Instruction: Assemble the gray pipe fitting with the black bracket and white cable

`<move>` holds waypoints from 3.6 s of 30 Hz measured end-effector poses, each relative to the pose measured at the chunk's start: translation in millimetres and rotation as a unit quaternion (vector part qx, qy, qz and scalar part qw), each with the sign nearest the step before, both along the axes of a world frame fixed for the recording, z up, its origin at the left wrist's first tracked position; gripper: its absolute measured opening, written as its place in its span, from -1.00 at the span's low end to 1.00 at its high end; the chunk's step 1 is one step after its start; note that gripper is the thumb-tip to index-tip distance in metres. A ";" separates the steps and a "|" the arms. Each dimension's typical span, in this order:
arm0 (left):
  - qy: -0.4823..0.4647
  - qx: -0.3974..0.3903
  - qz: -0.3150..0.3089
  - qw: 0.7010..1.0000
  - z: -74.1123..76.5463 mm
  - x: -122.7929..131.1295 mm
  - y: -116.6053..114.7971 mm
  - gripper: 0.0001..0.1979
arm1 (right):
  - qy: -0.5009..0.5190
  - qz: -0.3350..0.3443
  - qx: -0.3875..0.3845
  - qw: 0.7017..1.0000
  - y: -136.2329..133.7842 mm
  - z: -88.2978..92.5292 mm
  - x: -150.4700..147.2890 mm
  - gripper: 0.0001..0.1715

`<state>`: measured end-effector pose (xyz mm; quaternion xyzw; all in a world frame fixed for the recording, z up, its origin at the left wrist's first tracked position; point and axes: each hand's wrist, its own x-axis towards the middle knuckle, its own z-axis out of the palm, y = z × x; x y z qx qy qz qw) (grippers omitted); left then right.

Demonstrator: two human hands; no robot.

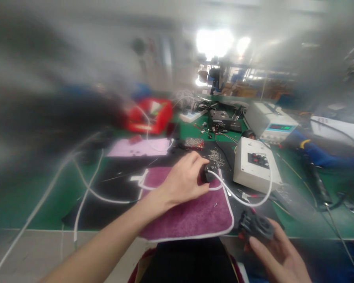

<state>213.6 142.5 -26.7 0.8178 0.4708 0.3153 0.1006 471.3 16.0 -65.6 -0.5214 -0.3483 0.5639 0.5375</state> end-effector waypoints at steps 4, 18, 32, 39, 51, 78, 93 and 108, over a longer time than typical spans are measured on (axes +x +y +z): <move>-0.280 -0.062 -0.020 0.958 5.4 18.5 -49.4 -0.45 | 0.022 0.015 0.007 1.000 8.2 1.8 -14.3 -0.33; -0.668 -0.332 -0.086 0.661 -6.4 63.1 -107.7 -0.52 | 0.153 0.100 0.035 0.983 16.3 -0.3 -8.3 -0.77; -0.489 -0.203 -0.012 0.848 -7.2 59.4 -124.8 -0.50 | -0.043 0.013 0.044 0.998 -0.6 15.4 -28.4 -0.32; -0.471 -0.152 0.066 0.867 0.7 67.0 -120.3 -0.56 | -0.160 -0.001 0.081 0.984 -0.6 19.7 -27.1 -0.33; -0.383 -0.087 0.007 0.920 2.1 55.6 -109.1 -0.65 | -0.192 0.029 0.137 0.972 13.5 24.7 -18.2 -0.43; -0.433 -0.114 0.073 0.891 -16.5 64.6 -92.3 -0.57 | -0.080 0.076 0.154 0.982 12.1 19.0 -51.2 -0.36; -0.427 -0.031 0.135 0.894 -26.3 87.9 -93.4 -0.58 | -0.216 -0.129 0.254 0.934 41.0 1.8 -79.2 -0.67; -0.391 -0.017 0.176 0.903 -26.4 84.5 -89.8 -0.61 | -0.265 -0.136 0.298 0.907 49.3 -1.5 -81.7 -0.70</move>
